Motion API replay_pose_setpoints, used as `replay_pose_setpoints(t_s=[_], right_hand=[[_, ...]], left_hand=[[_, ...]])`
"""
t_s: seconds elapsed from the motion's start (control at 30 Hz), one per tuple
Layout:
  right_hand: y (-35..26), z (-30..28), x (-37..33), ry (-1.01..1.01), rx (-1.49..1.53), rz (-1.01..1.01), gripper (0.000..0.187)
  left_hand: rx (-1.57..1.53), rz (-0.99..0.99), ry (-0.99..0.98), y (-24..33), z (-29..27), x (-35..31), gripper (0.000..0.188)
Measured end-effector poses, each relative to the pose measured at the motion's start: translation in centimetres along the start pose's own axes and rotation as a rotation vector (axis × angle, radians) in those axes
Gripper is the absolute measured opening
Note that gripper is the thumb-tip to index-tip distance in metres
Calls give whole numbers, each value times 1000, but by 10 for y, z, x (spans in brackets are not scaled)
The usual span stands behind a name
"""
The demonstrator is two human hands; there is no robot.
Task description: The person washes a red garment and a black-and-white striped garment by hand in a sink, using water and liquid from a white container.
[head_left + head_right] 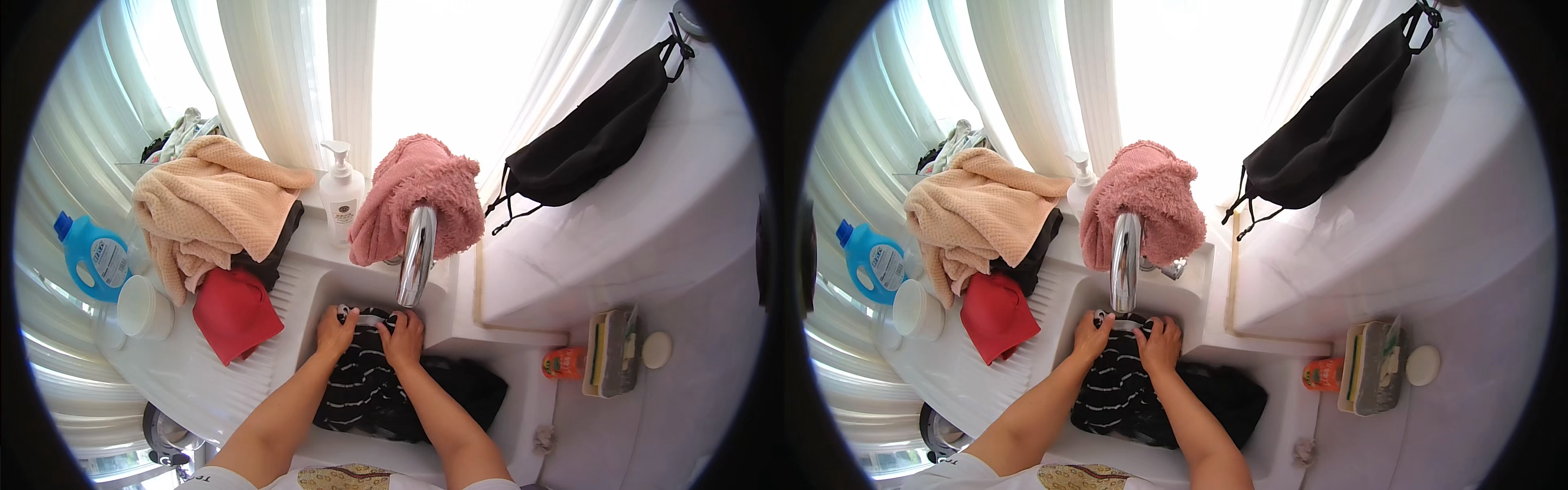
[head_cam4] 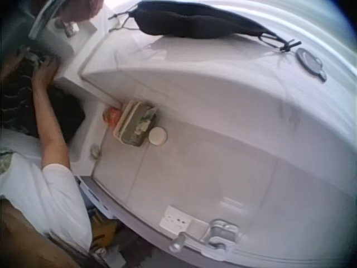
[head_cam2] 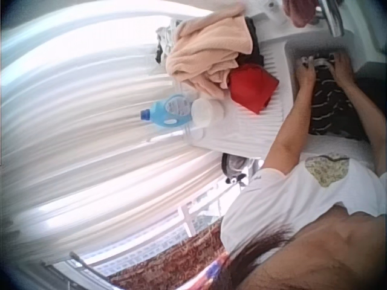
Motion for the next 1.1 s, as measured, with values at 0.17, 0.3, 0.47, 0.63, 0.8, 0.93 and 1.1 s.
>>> replay_pose_setpoints(t_s=[0.17, 0.3, 0.47, 0.63, 0.8, 0.93, 1.1], right_hand=[[-4, 36, -17, -302, -289, 4, 64], [7, 44, 4, -230, -209, 40, 49], [-57, 6, -16, 79, 395, -109, 42], [-99, -33, -45, 120, 361, -360, 29], [-47, -22, -16, 249, 412, 123, 26], [-126, -70, -47, 89, 450, -292, 27], [-41, -19, -3, 93, 436, 161, 20]], left_hand=[[783, 274, 124, -24, 38, -19, 57], [390, 110, 67, -33, 37, 15, 51], [-1225, -363, -276, -32, 38, 2, 53], [-1559, -251, -430, -96, 69, -1, 41], [-1186, -461, -311, -11, 44, -56, 38], [-1508, 36, -588, -31, 43, -39, 40], [-813, -403, -229, -9, 29, -50, 77]])
Point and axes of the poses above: each hand's wrist, its own x-axis towards the middle knuckle, its own z-axis out of the palm, y = z × x, the point moved 4 cm from there along x, towards the middle knuckle, and after that the axes turned 1 degree about y, right-handed, at the moved point
